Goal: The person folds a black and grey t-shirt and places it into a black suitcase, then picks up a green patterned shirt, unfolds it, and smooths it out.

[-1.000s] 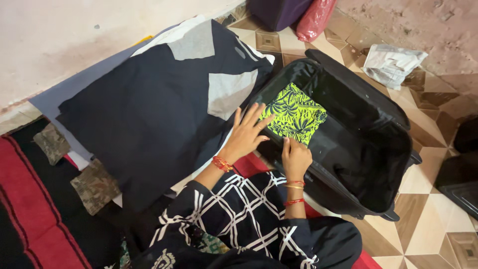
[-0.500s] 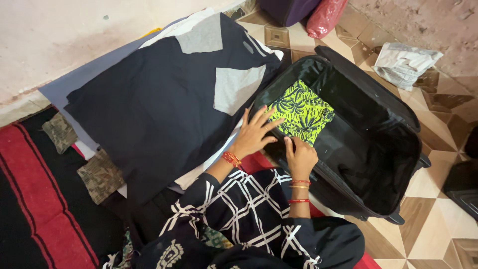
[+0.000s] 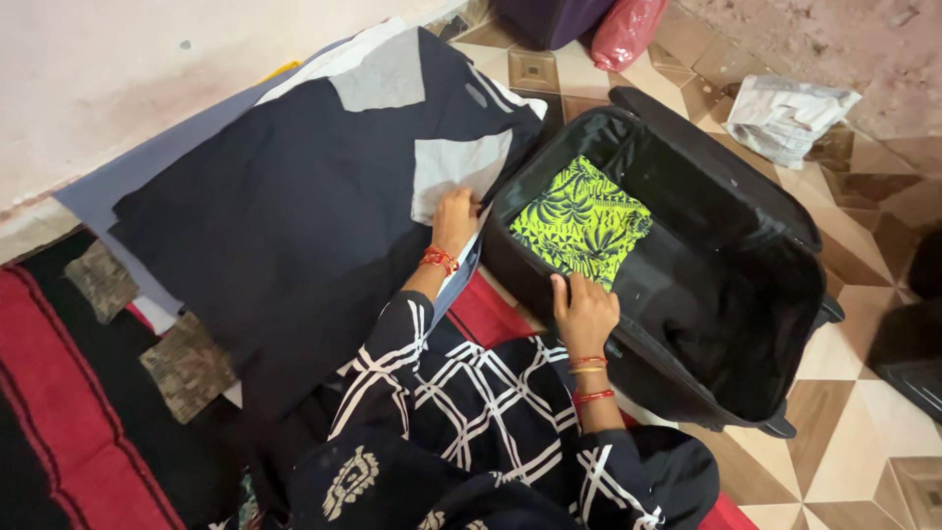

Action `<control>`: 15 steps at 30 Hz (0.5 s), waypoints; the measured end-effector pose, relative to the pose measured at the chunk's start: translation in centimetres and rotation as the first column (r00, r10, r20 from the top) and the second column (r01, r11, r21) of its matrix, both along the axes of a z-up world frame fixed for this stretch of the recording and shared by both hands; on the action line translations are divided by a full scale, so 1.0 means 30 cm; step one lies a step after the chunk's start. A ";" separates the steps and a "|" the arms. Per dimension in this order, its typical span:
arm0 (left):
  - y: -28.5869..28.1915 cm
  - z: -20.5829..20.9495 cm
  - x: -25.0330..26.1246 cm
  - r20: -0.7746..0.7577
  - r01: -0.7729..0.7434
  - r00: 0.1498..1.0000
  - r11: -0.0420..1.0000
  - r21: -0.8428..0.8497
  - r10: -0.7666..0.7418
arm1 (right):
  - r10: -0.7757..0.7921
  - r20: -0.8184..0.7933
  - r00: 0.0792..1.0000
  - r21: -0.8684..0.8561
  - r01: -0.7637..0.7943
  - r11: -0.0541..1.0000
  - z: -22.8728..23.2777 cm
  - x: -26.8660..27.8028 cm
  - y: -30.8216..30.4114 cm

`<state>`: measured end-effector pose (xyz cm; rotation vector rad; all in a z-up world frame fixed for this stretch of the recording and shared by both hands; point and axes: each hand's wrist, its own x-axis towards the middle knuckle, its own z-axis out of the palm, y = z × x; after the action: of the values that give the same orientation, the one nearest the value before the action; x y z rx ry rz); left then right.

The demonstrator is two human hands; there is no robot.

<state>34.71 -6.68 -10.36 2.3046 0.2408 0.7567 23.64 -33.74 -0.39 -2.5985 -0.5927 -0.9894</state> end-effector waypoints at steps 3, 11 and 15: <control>-0.025 -0.077 0.066 0.214 0.021 0.977 0.997 -0.079 -0.003 | -0.014 -0.075 0.997 0.002 0.014 1.000 0.017 -0.002 -0.004; -0.020 0.079 -0.133 -0.030 0.082 0.996 0.992 0.098 -0.079 | 0.277 -0.268 0.923 0.363 -0.170 0.916 0.118 0.087 0.029; 0.021 0.174 -0.253 -0.111 0.028 0.994 0.969 0.246 -0.001 | 0.471 -0.186 0.862 0.458 -0.348 0.818 0.146 0.295 0.088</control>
<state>27.12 -6.03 -5.13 2.5854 0.1875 0.6850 32.49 -31.09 4.00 -2.0569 -0.7392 -0.5030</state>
